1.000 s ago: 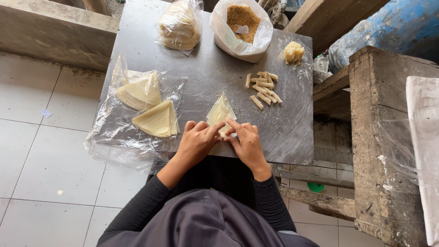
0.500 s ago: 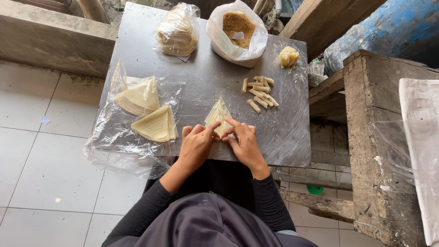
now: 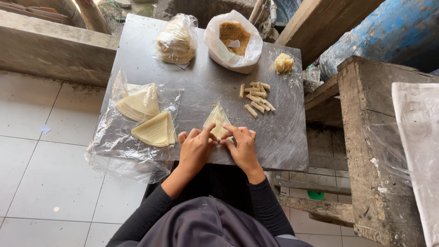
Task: The person assembles triangular food packets by hand. They scoop a brown granular filling from a bag and place it onto a thin, translucent wrapper, then fold the wrapper into a cone shape. The process is repeated multiple times, with finished packets placed on a plastic sheet.
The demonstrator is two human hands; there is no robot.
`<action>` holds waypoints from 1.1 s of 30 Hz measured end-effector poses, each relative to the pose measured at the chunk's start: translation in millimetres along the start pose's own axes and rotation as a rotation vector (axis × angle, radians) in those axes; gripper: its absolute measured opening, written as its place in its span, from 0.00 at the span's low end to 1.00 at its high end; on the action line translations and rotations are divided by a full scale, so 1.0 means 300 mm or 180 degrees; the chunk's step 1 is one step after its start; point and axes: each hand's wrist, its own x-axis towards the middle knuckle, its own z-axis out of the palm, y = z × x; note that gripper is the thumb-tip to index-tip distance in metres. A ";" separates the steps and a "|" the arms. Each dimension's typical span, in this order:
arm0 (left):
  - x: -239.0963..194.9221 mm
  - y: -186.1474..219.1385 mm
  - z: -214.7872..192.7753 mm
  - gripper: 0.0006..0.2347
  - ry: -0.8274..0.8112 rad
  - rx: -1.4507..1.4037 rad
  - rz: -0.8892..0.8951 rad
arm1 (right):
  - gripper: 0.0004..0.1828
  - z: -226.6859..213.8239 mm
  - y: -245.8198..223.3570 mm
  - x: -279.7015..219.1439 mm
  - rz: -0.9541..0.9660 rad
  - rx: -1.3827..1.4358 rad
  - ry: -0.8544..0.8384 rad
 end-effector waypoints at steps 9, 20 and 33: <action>0.052 0.013 -0.011 0.21 -0.0281 -0.0552 -0.1017 | 0.22 0.020 -0.008 0.029 0.0985 0.0479 -0.0273; 0.038 -0.014 0.017 0.17 0.0048 -0.0144 -0.0225 | 0.20 0.004 0.010 0.051 0.0112 -0.0008 -0.0154; 0.053 -0.023 0.022 0.15 0.0260 -0.0141 -0.0156 | 0.23 0.025 0.032 0.052 0.0457 0.0163 -0.0102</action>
